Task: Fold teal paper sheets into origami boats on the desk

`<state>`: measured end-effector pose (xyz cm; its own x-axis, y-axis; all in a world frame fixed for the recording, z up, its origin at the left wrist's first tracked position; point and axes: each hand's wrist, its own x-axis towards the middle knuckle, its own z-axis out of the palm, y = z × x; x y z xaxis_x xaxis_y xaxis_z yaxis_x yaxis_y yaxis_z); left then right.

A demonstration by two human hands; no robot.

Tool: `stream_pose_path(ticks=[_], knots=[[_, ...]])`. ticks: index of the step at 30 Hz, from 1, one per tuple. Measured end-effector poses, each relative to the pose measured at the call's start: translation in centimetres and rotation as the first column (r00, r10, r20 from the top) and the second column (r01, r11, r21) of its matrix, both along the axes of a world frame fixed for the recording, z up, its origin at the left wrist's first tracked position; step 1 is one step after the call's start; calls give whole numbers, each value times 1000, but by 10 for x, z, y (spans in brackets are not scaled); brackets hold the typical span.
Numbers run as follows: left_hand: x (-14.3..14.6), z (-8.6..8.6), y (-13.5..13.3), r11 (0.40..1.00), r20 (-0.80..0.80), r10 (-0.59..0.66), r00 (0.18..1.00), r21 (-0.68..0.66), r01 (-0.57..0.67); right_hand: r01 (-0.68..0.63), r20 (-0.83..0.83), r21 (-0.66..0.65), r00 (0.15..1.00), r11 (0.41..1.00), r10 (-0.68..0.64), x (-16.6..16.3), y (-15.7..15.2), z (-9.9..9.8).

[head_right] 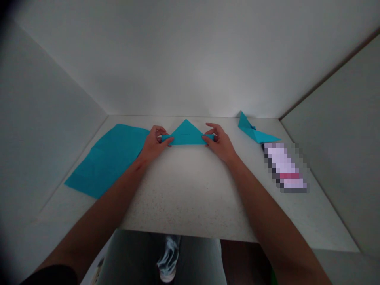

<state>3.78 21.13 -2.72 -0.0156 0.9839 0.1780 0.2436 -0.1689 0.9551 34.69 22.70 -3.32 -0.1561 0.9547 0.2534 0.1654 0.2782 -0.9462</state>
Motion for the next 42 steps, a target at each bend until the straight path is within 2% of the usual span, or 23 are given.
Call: stream_pose_path(ticks=[2, 5, 11, 16, 26, 32, 42], knots=[[2, -2, 2, 999, 94, 32, 995, -29, -29, 3, -89, -19, 996, 1000, -5, 0, 2, -2], [2, -3, 6, 996, 148, 74, 986, -69, -64, -4, -156, -13, 988, 1000, 2, 2, 5, -2], [-2, -5, 13, 992, 217, 107, 970, -85, -91, -17, -172, 24, 985, 1000, 21, 5, 13, -6], [-1, -8, 17, 989, 240, 139, 961, -79, -123, -8, -188, 3, 982, 1000, 8, 4, 14, -7], [-2, -5, 14, 997, 129, 67, 989, -53, -61, 9, -118, -1, 993, 1000, -9, 0, 8, 1], [-3, -2, 8, 998, 62, 19, 998, -57, -15, 34, -56, 20, 998, 999, -33, 1, 7, -2], [-5, 3, 3, 998, -11, 6, 1000, -66, -7, 82, -3, 52, 997, 995, -82, 3, 9, -7]])
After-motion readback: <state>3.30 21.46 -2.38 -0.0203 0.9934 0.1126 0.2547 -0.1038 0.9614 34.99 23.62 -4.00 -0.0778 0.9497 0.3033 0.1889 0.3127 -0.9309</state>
